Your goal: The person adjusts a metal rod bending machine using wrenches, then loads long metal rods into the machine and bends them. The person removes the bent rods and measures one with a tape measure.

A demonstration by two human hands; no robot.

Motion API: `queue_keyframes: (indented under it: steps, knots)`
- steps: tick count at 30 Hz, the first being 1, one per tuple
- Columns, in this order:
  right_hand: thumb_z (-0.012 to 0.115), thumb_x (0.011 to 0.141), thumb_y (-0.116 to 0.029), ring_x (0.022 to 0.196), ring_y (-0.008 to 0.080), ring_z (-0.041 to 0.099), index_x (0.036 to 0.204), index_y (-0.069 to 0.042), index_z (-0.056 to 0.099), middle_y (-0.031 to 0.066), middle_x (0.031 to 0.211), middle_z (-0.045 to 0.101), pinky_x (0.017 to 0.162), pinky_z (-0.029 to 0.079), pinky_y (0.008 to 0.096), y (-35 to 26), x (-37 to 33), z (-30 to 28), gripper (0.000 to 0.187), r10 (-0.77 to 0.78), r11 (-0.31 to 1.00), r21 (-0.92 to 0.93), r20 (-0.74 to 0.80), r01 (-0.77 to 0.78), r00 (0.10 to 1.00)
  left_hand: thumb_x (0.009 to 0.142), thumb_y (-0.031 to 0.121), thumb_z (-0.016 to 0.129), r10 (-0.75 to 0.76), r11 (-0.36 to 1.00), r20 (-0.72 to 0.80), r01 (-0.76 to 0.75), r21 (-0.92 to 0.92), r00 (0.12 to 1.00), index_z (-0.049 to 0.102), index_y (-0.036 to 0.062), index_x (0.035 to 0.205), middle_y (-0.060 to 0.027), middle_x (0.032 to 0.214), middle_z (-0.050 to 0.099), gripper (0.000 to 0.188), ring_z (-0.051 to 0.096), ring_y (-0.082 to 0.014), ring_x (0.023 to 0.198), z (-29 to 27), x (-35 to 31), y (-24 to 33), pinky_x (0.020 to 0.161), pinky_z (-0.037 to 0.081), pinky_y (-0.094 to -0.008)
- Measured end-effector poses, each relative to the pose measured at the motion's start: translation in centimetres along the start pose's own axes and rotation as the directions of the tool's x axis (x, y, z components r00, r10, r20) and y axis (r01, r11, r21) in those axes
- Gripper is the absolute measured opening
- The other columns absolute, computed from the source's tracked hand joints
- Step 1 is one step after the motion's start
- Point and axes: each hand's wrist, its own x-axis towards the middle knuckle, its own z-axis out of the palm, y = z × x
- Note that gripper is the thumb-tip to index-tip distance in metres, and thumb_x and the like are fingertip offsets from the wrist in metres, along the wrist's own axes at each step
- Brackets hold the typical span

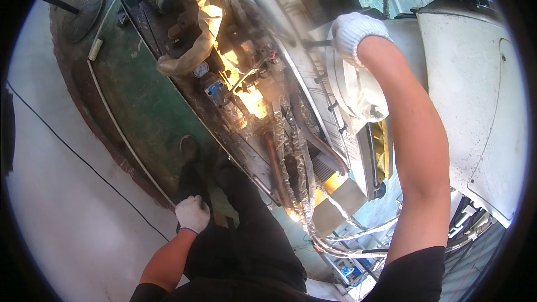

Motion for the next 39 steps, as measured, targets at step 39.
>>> queue_keyframes:
  steps: [39]
  knots:
    - [0.063, 0.111, -0.027, 0.092, 0.0498, 0.074, 0.113, -0.002, 0.075, 0.0279, 0.098, 0.076, 0.082, 0.058, 0.0542, -10.9, -9.5, 29.5, 0.027, 0.596, 0.409, 0.912, -0.295, 0.033, 0.747, 0.082, 0.022, 0.074, 0.095, 0.990, 0.111, -0.106, 0.096, 0.989, 0.069, 0.0087, 0.077, -0.0164, 0.079, 0.071, 0.015, 0.074, -0.0383, 0.075, -1.1, 2.6, 0.8, 0.069, 0.059, -0.0524]
